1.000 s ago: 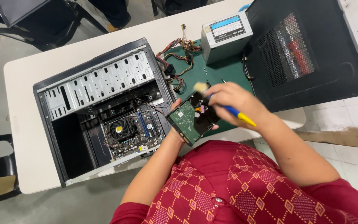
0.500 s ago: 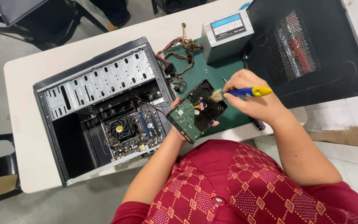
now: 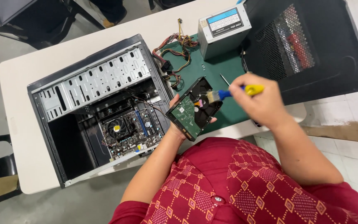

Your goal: Cleaning a hard drive with a brush and then installing it into a desktop computer case using a screwdriver.

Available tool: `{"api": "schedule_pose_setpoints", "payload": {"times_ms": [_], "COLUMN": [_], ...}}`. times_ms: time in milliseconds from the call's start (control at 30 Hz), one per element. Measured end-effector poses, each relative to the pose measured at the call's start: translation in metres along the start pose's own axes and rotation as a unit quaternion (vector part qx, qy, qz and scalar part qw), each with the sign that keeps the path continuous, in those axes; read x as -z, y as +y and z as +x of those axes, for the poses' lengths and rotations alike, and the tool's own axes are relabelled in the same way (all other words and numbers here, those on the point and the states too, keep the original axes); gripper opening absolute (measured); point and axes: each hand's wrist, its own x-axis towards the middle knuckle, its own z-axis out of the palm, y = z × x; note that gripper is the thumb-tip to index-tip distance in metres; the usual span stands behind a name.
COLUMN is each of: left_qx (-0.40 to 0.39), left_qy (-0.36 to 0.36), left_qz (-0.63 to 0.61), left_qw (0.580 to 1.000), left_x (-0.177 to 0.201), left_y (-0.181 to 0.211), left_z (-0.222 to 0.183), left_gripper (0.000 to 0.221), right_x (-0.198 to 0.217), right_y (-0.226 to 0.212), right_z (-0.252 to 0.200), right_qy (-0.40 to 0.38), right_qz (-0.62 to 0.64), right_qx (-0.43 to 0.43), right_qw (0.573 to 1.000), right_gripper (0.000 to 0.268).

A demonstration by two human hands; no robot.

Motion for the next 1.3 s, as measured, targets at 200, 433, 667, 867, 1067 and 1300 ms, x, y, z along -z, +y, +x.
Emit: {"api": "schedule_pose_setpoints", "payload": {"times_ms": [200, 433, 667, 867, 1067, 1300], "left_qx": [-0.029, -0.057, -0.058, -0.050, -0.064, -0.048], "left_qy": [0.047, 0.112, 0.136, 0.154, 0.151, 0.134], "left_qz": [0.007, 0.030, 0.049, 0.032, 0.031, 0.044], "left_qw": [0.998, 0.992, 0.988, 0.986, 0.986, 0.989], "left_x": [0.039, 0.059, 0.089, 0.093, 0.057, 0.044], "left_y": [-0.003, 0.003, 0.002, 0.015, -0.003, 0.000], "left_z": [0.013, 0.030, 0.034, 0.042, 0.023, 0.027], "left_gripper": [0.079, 0.078, 0.073, 0.072, 0.075, 0.070], "right_x": [-0.022, -0.020, -0.022, -0.024, -0.024, -0.021], "right_y": [-0.031, -0.054, -0.055, -0.056, -0.051, -0.053], "right_z": [-0.028, -0.013, -0.010, -0.012, -0.015, -0.011], "right_qy": [-0.078, -0.160, -0.112, -0.087, -0.074, -0.085], "right_qz": [0.088, 0.111, 0.125, 0.136, 0.120, 0.085], "right_qx": [0.132, 0.200, 0.213, 0.200, 0.196, 0.220], "right_qw": [0.984, 0.960, 0.963, 0.966, 0.970, 0.968], "right_gripper": [0.011, 0.011, 0.008, 0.009, 0.011, 0.011]}}
